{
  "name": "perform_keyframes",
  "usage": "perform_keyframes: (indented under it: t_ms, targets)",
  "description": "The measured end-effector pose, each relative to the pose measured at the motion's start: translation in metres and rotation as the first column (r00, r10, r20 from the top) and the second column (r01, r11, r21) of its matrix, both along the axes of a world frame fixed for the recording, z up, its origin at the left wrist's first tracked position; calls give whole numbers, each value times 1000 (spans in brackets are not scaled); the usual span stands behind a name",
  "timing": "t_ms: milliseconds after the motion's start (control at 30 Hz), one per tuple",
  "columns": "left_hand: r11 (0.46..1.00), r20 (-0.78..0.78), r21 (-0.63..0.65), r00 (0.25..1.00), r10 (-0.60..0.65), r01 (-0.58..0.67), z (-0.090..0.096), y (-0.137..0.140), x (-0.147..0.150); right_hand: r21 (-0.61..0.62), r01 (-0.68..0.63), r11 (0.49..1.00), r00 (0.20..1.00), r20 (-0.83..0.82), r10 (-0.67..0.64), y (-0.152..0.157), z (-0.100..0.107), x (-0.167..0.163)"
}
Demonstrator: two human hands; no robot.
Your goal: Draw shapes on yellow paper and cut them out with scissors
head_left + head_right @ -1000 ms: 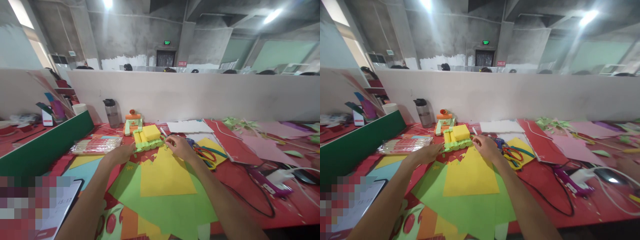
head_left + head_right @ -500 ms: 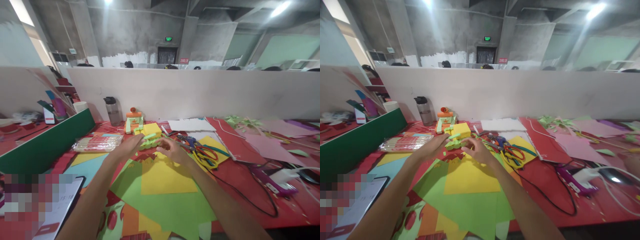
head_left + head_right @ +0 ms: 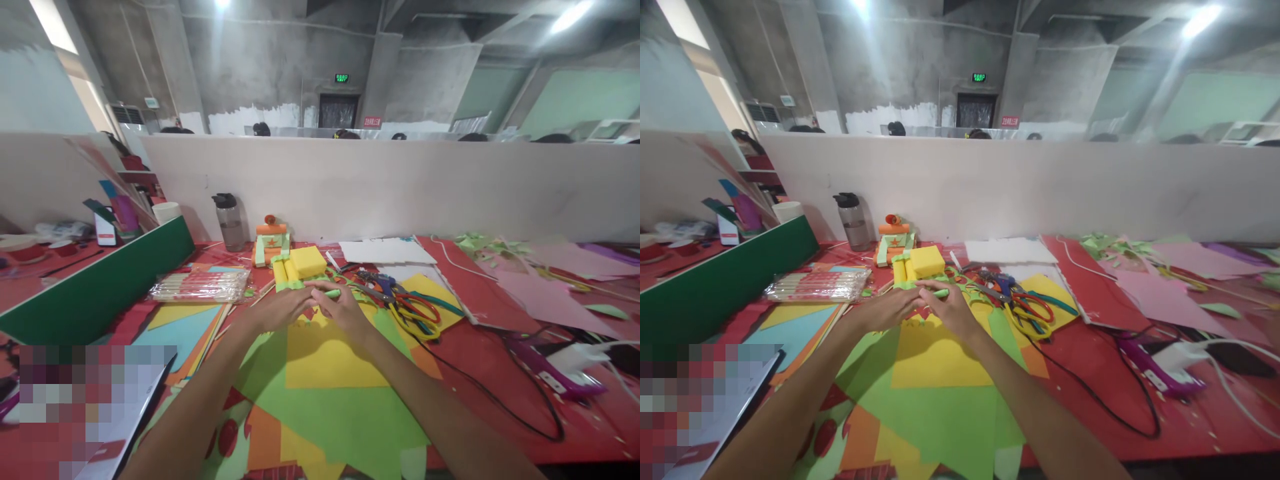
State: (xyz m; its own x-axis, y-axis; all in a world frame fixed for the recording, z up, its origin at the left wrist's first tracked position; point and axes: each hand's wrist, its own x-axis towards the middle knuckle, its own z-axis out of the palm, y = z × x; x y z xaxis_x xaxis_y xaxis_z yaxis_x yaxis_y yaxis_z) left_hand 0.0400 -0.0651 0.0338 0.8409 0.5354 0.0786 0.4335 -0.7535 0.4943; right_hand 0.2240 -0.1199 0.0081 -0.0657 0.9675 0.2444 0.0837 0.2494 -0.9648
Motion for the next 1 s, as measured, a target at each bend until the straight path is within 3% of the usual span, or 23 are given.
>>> perform_keyframes:
  t_ms: [200, 300, 367, 533, 667, 733, 833, 1000]
  targets:
    - [988, 87, -148, 996, -29, 42, 4, 0, -2, 30, 47, 998, 999, -7, -47, 0, 0, 4]
    - [990, 11, -128, 998, 64, -62, 0, 7, -9, 13, 139, 990, 988, -71, -138, 7, 4, 19]
    - [991, -57, -115, 997, 56, -62, -3, 13, -15, -44, 130, 991, 989, -65, -133, 11, 9, 31]
    - [966, -97, -240, 988, -120, 94, -3, 16, -23, -147, 3, 989, 986, 164, 21, 10, 16, 43]
    - [933, -93, -332, 979, -180, 140, -5, 13, -21, -23, 151, 988, 933, 334, -135, -1, 3, 41]
    - [924, -119, -362, 977, -175, 121, -6, 13, -20, -28, 222, 975, 929, 309, -202, -6, -7, 42]
    - [910, -150, -400, 972, -182, 108, -5, 14, -20, -126, 237, 963, 949, 244, -201, -8, -15, 44]
    - [902, -133, -415, 972, -193, 123, -5, 16, -23, -157, 213, 964, 968, 170, -186, -11, -10, 44]
